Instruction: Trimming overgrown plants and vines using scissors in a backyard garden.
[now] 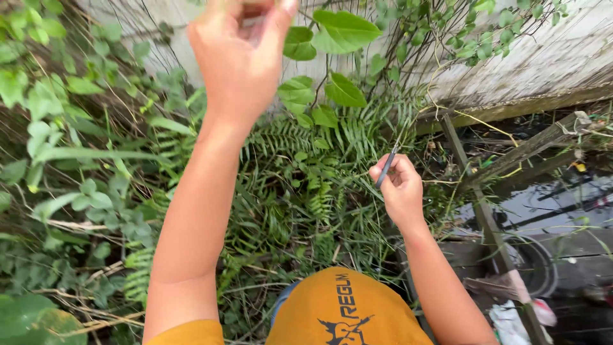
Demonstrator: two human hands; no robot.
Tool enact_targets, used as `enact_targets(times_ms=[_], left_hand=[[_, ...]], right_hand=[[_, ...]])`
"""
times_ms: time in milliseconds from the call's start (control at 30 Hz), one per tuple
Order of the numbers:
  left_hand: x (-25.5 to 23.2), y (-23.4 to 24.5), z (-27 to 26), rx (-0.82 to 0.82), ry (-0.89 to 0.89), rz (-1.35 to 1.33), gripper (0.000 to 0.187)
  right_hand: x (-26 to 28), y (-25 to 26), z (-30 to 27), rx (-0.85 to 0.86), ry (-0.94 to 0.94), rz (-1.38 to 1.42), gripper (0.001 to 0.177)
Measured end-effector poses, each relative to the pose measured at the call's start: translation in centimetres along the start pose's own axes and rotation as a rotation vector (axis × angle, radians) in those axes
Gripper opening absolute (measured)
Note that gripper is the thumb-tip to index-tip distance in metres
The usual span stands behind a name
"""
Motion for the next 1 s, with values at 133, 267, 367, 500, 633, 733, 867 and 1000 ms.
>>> enact_targets(times_ms=[133,267,367,500,633,733,867,1000], left_hand=[[-0.6,-0.1,1.9,-0.018,-0.110,0.002,0.007],[1.5,-2.0,0.6,0.089,0.031,-0.038,0.007],[3.4,-3.4,-1.6,0.131,0.131,-0.079,0.014],[6.7,-5.0,-5.4,0.183,0.390,-0.126,0.016],[7.5,-6.0,-8.2,0.215,0.500,-0.117,0.016],[7.2,-6.4,-9.5,0.261,0.506,-0.035,0.015],[6.8,-6.7,-10.3,0.258,0.469,0.024,0.014],[6.2,-6.9,-10.8,0.272,0.427,0.046,0.015]], right_hand=[[1.2,-0.7,-0.1,0.087,0.020,-0.057,0.012],[2.7,-1.6,-0.2,0.158,-0.023,-0.183,0.019],[3.8,-1.8,-0.2,0.189,-0.028,-0.246,0.027],[4.7,-2.1,-0.3,0.261,-0.127,-0.526,0.038],[6.3,-2.6,0.1,0.278,-0.221,-0.668,0.049],[6.2,-3.1,0.0,0.316,-0.369,-0.784,0.051],[5.8,-3.9,0.3,0.344,-0.373,-0.830,0.060],[5.3,-4.4,0.7,0.315,-0.393,-0.716,0.058]])
Point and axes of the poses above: each hand's wrist, its own z-axis towards the middle knuckle, its own y-axis out of the back of the hand, x = y × z, the point moved 10 cm from there along z, towards the middle knuckle, and after that the axes turned 10 degrees about z, right-handed, at the moved point
